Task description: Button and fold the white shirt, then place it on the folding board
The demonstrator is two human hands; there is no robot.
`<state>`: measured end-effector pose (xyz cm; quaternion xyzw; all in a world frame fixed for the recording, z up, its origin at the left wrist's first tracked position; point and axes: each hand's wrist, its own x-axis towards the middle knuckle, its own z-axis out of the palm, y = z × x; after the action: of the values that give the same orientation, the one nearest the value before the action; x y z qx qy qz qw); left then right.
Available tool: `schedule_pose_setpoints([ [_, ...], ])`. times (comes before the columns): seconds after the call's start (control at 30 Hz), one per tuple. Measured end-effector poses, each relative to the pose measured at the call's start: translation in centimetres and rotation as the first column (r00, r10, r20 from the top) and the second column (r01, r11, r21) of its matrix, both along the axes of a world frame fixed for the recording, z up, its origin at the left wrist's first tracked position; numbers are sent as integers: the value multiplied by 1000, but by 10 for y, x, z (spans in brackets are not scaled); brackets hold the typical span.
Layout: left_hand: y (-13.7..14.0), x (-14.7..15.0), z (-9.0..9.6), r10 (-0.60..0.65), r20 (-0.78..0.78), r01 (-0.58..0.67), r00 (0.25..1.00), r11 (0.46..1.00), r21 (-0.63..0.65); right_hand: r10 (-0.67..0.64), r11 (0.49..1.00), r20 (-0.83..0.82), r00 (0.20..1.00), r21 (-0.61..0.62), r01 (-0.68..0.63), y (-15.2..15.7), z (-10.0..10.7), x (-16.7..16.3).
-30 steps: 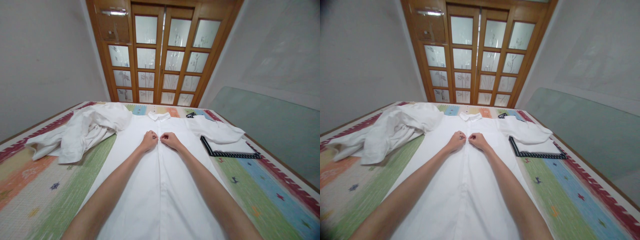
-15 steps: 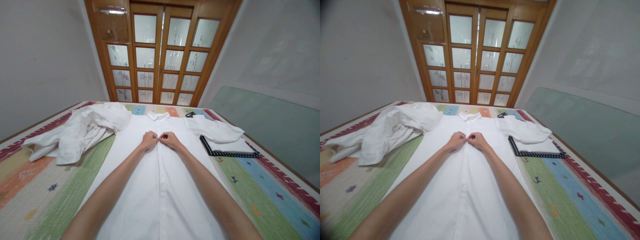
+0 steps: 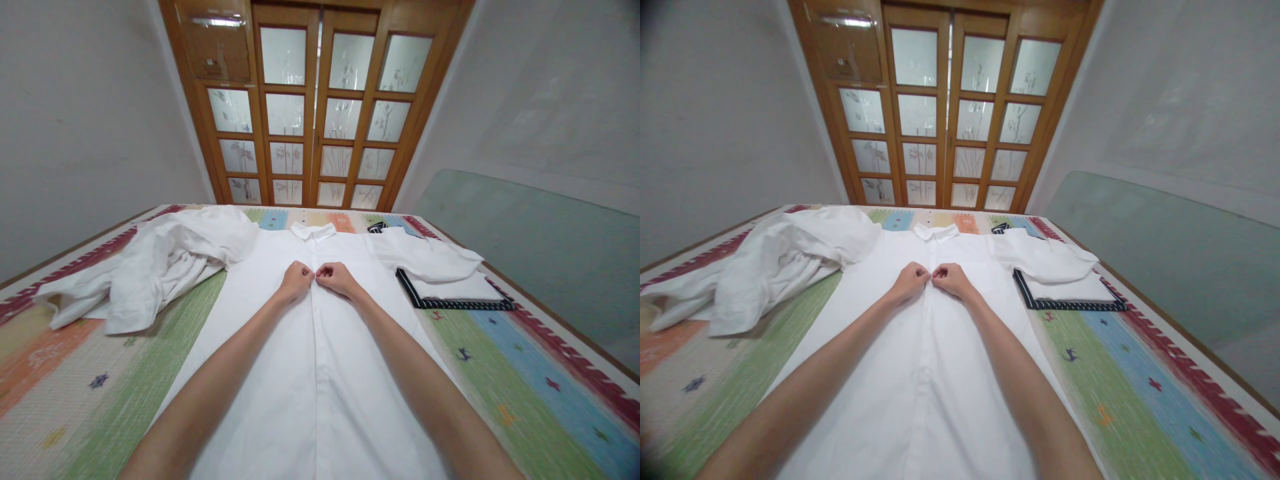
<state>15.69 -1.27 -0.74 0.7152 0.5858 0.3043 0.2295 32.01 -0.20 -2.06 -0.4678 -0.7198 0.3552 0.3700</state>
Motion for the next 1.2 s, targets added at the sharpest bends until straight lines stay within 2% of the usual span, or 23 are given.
schedule_pose_setpoints([
  [0.2, -5, 4, 2, 18, -10, -18, 1000, 1000, 9, -8, 1000, 0, 1000, 5, 8, 1, -3, 0],
  [0.37, -7, 5, 9, 78, -8, -78, 997, 996, -44, -3, 1000, -5, 1000, 12, 3, 1, -2, 0],
  [0.57, -10, 2, 15, 136, 81, -125, 987, 985, -120, 2, 1000, 5, 1000, 17, -2, 1, 0, 0],
  [0.73, -8, 3, 11, 232, 209, -183, 950, 956, -230, -1, 1000, -2, 1000, 7, 1, 0, 1, 0],
  [0.87, -5, 3, 5, 265, 332, -162, 905, 938, -307, -4, 1000, 1, 1000, 7, 4, 2, -2, 1],
  [1.2, -2, 2, -5, 279, 419, -139, 864, 932, -334, -46, 997, 77, 996, 58, 41, 6, -3, 1],
])
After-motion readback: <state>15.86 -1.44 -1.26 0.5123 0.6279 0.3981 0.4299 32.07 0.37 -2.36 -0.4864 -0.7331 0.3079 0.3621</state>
